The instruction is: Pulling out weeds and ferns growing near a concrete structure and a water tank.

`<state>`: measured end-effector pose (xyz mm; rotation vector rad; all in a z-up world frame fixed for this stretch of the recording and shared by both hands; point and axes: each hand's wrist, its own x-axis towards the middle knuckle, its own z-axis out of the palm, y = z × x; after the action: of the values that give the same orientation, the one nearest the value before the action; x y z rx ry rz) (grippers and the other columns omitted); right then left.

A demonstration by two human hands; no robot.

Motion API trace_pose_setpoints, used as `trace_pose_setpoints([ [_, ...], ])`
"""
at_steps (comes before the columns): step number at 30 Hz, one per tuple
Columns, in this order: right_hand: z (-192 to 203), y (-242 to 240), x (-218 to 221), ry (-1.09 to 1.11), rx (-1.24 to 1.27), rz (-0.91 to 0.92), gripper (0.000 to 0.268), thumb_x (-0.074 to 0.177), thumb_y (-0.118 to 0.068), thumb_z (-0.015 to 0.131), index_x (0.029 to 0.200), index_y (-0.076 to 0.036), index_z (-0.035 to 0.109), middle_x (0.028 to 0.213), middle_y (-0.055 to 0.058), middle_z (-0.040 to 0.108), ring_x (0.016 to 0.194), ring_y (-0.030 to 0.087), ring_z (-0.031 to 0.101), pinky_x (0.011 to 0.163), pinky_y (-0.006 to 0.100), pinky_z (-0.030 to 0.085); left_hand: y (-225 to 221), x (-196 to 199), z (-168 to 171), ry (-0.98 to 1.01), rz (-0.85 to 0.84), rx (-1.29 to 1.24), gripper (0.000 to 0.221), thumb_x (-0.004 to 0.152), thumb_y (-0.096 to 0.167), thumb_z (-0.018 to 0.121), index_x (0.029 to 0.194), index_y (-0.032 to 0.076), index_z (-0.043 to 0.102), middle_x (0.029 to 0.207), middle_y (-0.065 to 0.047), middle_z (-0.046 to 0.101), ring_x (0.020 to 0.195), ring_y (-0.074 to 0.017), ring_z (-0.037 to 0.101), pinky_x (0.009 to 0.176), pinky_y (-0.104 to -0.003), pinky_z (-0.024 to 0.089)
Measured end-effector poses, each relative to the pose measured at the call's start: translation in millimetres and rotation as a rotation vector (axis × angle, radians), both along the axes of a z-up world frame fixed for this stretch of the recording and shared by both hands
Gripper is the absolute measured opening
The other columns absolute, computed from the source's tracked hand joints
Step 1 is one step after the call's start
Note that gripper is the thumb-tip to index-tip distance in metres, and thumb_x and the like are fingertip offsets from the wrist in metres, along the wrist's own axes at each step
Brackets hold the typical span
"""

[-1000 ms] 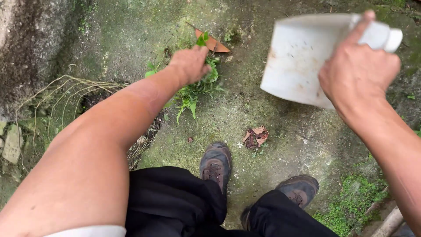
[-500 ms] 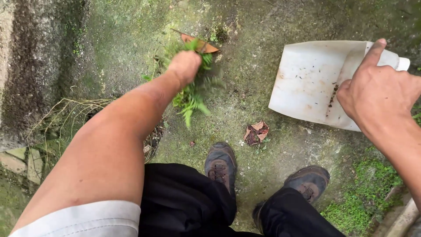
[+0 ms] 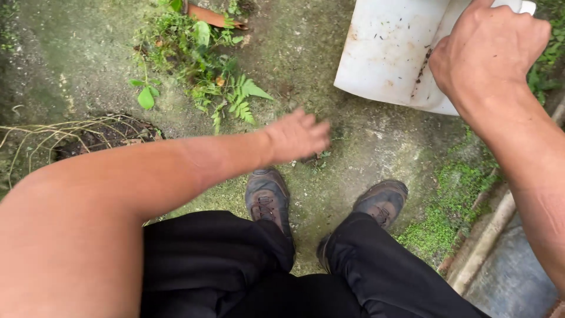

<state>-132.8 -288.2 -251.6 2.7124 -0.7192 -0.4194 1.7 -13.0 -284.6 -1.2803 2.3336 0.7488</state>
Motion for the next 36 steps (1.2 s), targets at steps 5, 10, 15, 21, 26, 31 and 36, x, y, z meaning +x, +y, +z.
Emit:
trace_pose_setpoints([
  [5,17.2,10.9,-1.7,0.081,0.042,-0.135,0.078,0.088,-0.02,0.068,0.148,0.021,0.04,0.056,0.014,0.066,0.04,0.025,0.06,0.041,0.041,0.041,8.9,-31.7,-9.7,-0.084,-0.344,0.11,0.094,0.089,0.012,0.069,0.159,0.023,0.007,0.17,-0.009,-0.004,0.156,-0.0371,0.002,0.122,-0.059,0.021],
  [10,9.1,2.8,-23.3,0.149,0.089,-0.242,0.087,0.09,-0.019,0.063,0.159,0.019,0.027,0.048,0.01,0.062,0.033,0.02,0.054,0.038,0.04,0.039,17.3,29.8,-52.2,-0.074,-0.285,0.11,0.057,0.095,0.008,0.062,0.148,0.013,0.041,0.163,-0.012,0.031,0.147,-0.0315,0.035,0.111,-0.045,0.041],
  [15,13.0,-6.6,-25.1,0.114,0.005,-0.175,0.09,0.087,-0.025,0.065,0.157,0.019,0.03,0.049,0.008,0.057,0.035,0.019,0.05,0.039,0.038,0.035,43.2,160.6,-51.9,-0.687,0.4,-0.033,0.048,0.082,0.03,0.065,0.127,0.012,0.066,0.142,-0.016,0.052,0.127,-0.041,0.055,0.099,-0.063,0.046],
  [21,21.7,19.0,33.9,0.262,0.218,-0.368,0.096,0.093,-0.038,0.064,0.159,0.012,0.016,0.066,0.012,0.073,0.052,0.023,0.065,0.046,0.041,0.043,14.5,174.4,-3.1,-0.82,0.647,0.088,0.056,0.096,0.035,0.06,0.143,0.005,0.061,0.144,-0.021,0.06,0.135,-0.0419,0.054,0.116,-0.069,0.026],
  [26,-0.8,59.4,74.6,0.087,0.61,-0.436,0.09,0.088,-0.039,0.072,0.148,0.014,0.032,0.099,0.021,0.075,0.089,0.033,0.075,0.076,0.046,0.06,0.0,164.8,-21.0,-0.528,0.659,-0.469,0.056,0.087,0.024,0.06,0.141,0.01,0.059,0.14,-0.016,0.061,0.126,-0.0374,0.059,0.111,-0.071,0.024],
  [31,9.8,49.8,105.7,-0.246,0.803,-0.412,0.08,0.082,-0.037,0.074,0.134,0.016,0.045,0.096,0.027,0.072,0.093,0.039,0.073,0.079,0.05,0.058,-52.1,123.5,77.9,-0.217,0.79,-0.582,0.041,0.099,0.036,0.058,0.126,0.006,0.067,0.121,-0.016,0.071,0.112,-0.0352,0.067,0.11,-0.064,0.034],
  [36,73.2,-52.8,149.0,-0.148,0.33,0.044,0.035,0.087,-0.032,0.069,0.106,-0.002,0.071,0.097,0.022,0.072,0.091,0.041,0.072,0.08,0.053,0.057,-94.7,84.7,137.4,0.387,0.515,-0.599,0.034,0.085,0.009,0.067,0.118,0.008,0.074,0.113,-0.011,0.075,0.103,-0.0301,0.069,0.092,-0.047,0.051],
])
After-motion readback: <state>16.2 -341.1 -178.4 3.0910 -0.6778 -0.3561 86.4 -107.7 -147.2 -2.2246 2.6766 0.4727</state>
